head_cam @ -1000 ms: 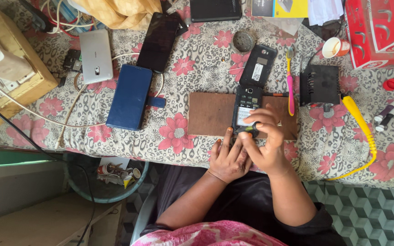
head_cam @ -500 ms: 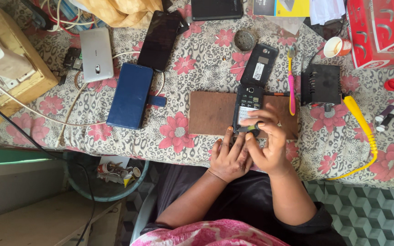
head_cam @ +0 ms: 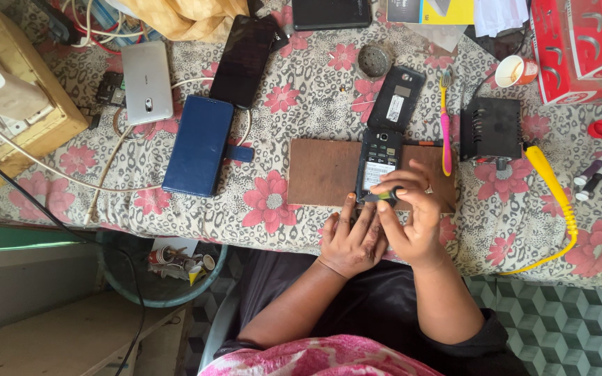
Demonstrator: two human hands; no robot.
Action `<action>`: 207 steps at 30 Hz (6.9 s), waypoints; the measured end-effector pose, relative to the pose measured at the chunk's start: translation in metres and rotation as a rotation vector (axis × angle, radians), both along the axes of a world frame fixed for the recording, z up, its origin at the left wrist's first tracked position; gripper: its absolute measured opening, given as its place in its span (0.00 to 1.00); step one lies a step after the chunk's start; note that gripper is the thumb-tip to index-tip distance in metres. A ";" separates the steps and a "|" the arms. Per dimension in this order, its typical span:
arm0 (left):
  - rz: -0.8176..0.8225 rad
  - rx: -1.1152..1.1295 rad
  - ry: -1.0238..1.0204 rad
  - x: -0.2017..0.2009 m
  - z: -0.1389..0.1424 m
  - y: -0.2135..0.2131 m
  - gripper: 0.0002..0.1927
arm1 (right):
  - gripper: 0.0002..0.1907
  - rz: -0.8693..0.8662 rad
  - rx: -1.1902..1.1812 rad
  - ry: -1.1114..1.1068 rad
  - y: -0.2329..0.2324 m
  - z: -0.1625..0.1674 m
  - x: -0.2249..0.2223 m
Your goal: The person uses a screwdriver to unscrew and open the back of a mobile phone, removes the battery and back cover, and separates the internal circuit board from the housing. They then pick up a soldering iron and work on the exposed circuit board on the work surface.
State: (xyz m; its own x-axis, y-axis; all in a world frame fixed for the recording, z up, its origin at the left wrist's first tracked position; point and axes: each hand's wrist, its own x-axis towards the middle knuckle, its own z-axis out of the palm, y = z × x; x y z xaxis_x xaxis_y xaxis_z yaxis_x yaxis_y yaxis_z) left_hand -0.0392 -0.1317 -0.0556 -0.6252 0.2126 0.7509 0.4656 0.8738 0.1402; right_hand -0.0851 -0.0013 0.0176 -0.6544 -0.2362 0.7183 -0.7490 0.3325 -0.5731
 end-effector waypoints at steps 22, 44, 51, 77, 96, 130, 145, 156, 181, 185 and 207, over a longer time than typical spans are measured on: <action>-0.033 0.008 -0.023 0.000 -0.007 0.001 0.22 | 0.32 0.024 -0.080 0.009 -0.003 -0.007 0.000; -0.067 0.033 -0.079 0.000 -0.005 -0.002 0.24 | 0.31 0.054 -0.243 -0.165 -0.002 -0.028 0.001; -0.053 0.002 -0.088 0.006 -0.006 -0.008 0.28 | 0.26 0.006 -0.482 -0.216 0.004 -0.024 0.009; -0.037 0.038 -0.048 0.006 -0.004 -0.007 0.19 | 0.24 -0.093 1.009 -0.180 -0.017 0.035 -0.019; 0.009 0.018 -0.005 0.010 -0.038 -0.002 0.22 | 0.21 0.077 1.278 0.149 -0.055 0.045 -0.012; -0.002 -0.015 -0.020 0.009 -0.022 0.002 0.22 | 0.15 -0.106 1.096 -0.216 -0.025 0.013 -0.035; 0.035 -0.046 -0.064 0.011 -0.005 0.003 0.30 | 0.28 -0.350 0.594 -0.674 0.048 0.023 -0.167; 0.031 -0.048 -0.074 0.005 -0.004 -0.006 0.29 | 0.29 -0.308 0.599 -0.711 0.029 0.017 -0.181; -0.255 0.377 -0.166 0.010 0.001 -0.013 0.23 | 0.27 -0.457 0.283 -0.682 0.025 0.001 -0.009; -0.204 0.766 -0.221 0.005 0.001 0.000 0.19 | 0.26 -0.256 0.457 -0.286 0.027 0.010 0.000; -1.003 1.989 -1.331 -0.040 0.025 -0.014 0.36 | 0.22 -0.015 -0.017 -0.475 0.031 -0.004 0.037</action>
